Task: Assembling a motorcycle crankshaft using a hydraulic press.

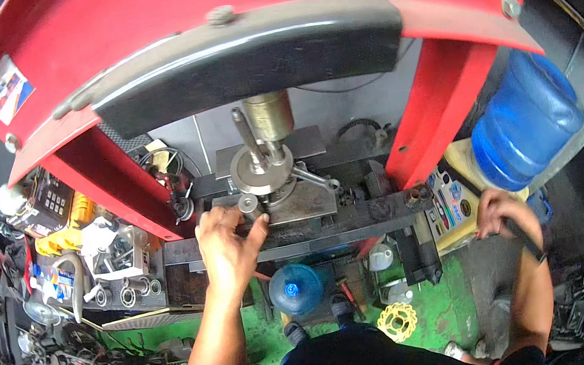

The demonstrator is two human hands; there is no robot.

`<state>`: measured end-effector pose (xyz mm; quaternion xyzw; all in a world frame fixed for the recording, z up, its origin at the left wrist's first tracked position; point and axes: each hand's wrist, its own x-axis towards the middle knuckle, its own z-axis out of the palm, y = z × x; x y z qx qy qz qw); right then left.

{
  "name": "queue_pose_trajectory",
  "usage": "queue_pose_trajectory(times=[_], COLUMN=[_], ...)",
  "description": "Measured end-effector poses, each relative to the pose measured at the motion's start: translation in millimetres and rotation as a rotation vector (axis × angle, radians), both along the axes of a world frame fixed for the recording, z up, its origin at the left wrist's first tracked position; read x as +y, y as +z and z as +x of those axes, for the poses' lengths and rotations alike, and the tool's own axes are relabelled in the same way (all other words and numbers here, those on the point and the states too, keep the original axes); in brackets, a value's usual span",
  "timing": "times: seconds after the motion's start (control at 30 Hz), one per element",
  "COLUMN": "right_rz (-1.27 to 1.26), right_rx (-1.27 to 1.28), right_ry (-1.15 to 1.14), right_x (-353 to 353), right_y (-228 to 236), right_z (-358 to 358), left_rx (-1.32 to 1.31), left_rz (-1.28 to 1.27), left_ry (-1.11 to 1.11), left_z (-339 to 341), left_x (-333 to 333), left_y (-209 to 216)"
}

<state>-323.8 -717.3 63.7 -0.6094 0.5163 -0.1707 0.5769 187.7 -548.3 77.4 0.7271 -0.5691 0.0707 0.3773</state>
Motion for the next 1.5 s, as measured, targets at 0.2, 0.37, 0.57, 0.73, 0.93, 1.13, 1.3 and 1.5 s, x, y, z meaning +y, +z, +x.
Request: queue_pose_trajectory(times=[0.2,0.37,0.57,0.73,0.93,1.13,1.3,1.5], right_rz=[-0.234,0.129,-0.036,0.035,0.419,-0.159,-0.019,0.022], right_rx=[0.087,0.015,-1.077,-1.000,-0.287,0.251,0.285,-0.022], right_ry=[0.305,0.206,-0.038,-0.270,0.393,0.357,0.257,0.120], right_x=[88,56,-59,-72,12,80,78,93], right_y=[-168,-107,69,84,-5,-183,-215,-213], right_z=[-9,-9,65,83,-7,-9,-9,-25], left_rx=[0.008,-0.051,0.043,0.053,0.043,0.059,0.156,0.111], left_rz=[0.022,0.023,-0.062,-0.086,-0.079,-0.100,-0.113,-0.387], left_ry=[0.041,0.028,0.096,0.117,0.099,0.087,0.082,0.429], left_z=[-5,-4,-6,-9,-7,-6,-2,65], left_x=[0,-1,5,7,9,8,13,113], left_y=[4,7,1,-3,0,-4,1,3])
